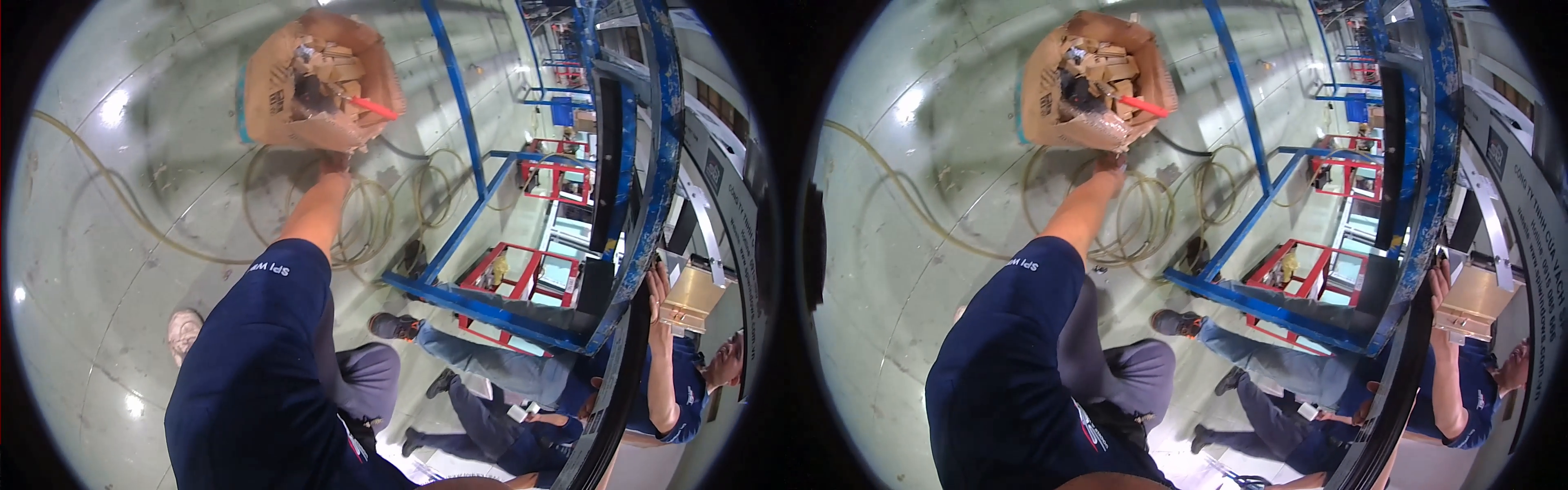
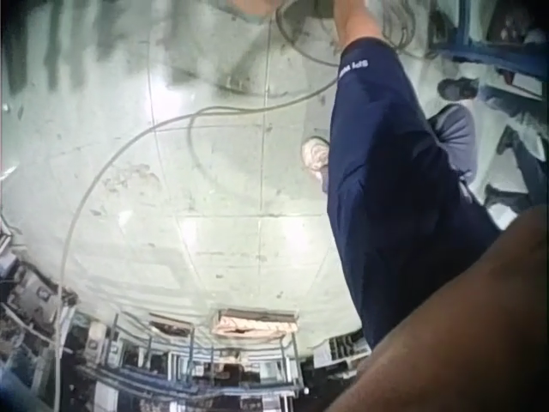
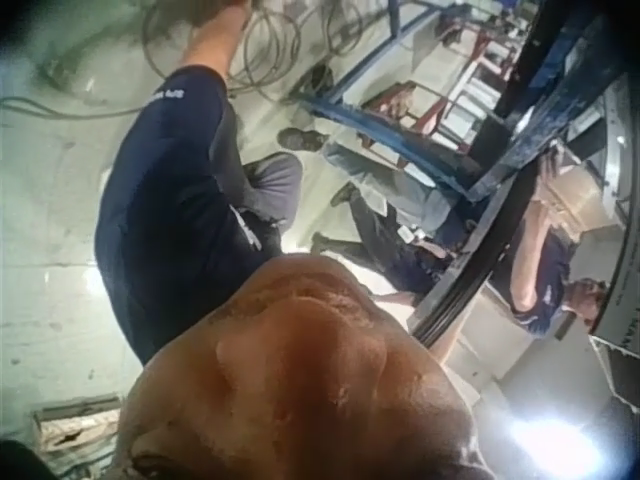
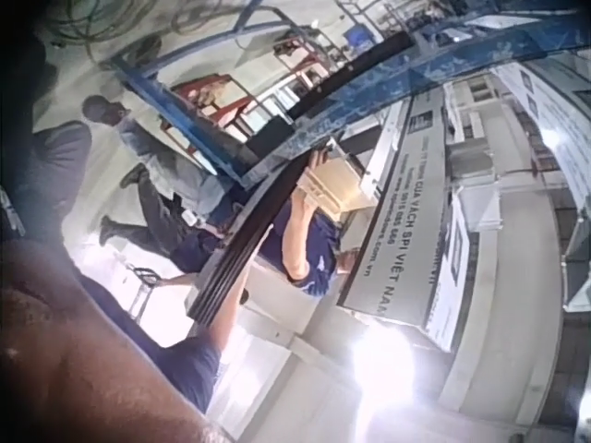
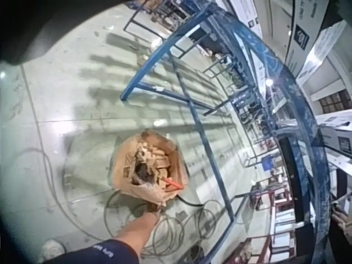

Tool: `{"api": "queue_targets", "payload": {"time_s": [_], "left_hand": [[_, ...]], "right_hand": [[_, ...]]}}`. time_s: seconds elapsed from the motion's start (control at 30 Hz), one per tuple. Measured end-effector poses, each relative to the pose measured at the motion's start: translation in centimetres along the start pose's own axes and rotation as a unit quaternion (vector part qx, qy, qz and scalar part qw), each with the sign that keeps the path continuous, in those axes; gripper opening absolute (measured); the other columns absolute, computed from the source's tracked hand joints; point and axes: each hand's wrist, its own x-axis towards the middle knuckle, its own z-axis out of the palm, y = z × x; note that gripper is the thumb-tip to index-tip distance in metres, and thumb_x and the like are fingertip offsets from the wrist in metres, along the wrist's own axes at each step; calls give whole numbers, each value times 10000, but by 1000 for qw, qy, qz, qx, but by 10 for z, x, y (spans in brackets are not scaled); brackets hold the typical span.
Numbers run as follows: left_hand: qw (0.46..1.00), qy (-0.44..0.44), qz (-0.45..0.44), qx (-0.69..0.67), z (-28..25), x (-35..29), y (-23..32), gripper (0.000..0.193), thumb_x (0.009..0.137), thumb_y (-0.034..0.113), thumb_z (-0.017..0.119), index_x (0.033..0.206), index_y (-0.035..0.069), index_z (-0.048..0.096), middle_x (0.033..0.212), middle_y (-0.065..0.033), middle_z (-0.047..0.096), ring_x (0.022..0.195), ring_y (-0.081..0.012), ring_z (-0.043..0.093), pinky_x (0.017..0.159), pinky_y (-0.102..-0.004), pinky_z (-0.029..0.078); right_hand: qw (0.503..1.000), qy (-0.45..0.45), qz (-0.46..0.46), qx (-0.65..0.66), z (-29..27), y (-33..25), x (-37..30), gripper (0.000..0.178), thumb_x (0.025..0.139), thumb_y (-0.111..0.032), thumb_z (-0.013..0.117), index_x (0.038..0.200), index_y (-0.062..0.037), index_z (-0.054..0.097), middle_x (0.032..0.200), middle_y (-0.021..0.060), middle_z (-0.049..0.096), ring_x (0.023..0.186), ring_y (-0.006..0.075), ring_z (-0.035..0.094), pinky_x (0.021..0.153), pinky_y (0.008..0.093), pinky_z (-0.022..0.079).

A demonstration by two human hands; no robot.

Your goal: The person assembles metal frames by hand, then seals them using a sealant gun and sealant from a tube, bracing the frames with C-clamps during the process.

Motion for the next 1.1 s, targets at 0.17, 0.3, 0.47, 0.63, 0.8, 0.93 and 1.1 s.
{"api": "queue_targets", "payload": {"time_s": [0.17,0.3,0.47,0.63,0.8,0.93,1.1], "left_hand": [[976,42,-78,-198,-5,-17,-72,826,945,270,561,1641,2,205,1746,-181,36,1599,-401,93,1292,-567,48],[964,-126,99,212,-49,-51,35,668,887,268,667,1482,12,504,1640,-204,325,1535,-340,291,1272,-491,194],[971,-155,155,-92,-91,-93,30,633,762,419,879,1233,45,680,1129,-199,735,1070,-337,706,924,-440,563],[961,-7,215,-172,-131,-172,50,547,788,342,868,1164,31,623,1048,-162,705,978,-314,702,891,-431,548],[956,-28,207,-206,-183,-280,120,601,829,318,840,1295,20,606,1074,-165,705,975,-291,699,891,-405,544],[945,-26,143,-293,-210,-391,138,549,930,263,768,1385,8,597,1075,-111,715,981,-201,695,869,-343,543],[876,-88,-89,-466,-265,-519,203,423,1031,259,666,1391,45,608,1119,-78,719,1003,-171,685,872,-338,557]], "right_hand": [[998,-45,11,-31,13,1,20,950,940,-841,386,1126,49,661,677,127,666,460,249,610,420,341,487],[998,-1,41,-42,-7,-2,-33,936,942,-838,388,1100,40,671,674,121,665,455,245,609,415,335,490],[998,-21,44,28,11,-15,-30,919,945,-834,391,1068,29,683,671,113,663,448,240,609,410,328,493],[998,48,23,24,50,-36,-26,625,1008,-651,552,1018,-56,743,804,20,686,674,102,647,592,234,499],[998,44,12,-44,31,-21,-25,781,1017,-681,484,1043,58,734,893,112,713,765,166,643,731,297,495],[994,37,38,-94,32,-21,-25,791,1017,-695,485,1051,60,720,916,167,729,827,188,668,803,332,511],[998,-42,55,5,23,-19,-26,626,1040,-535,580,1133,72,702,992,183,741,944,209,671,858,348,514]]}}
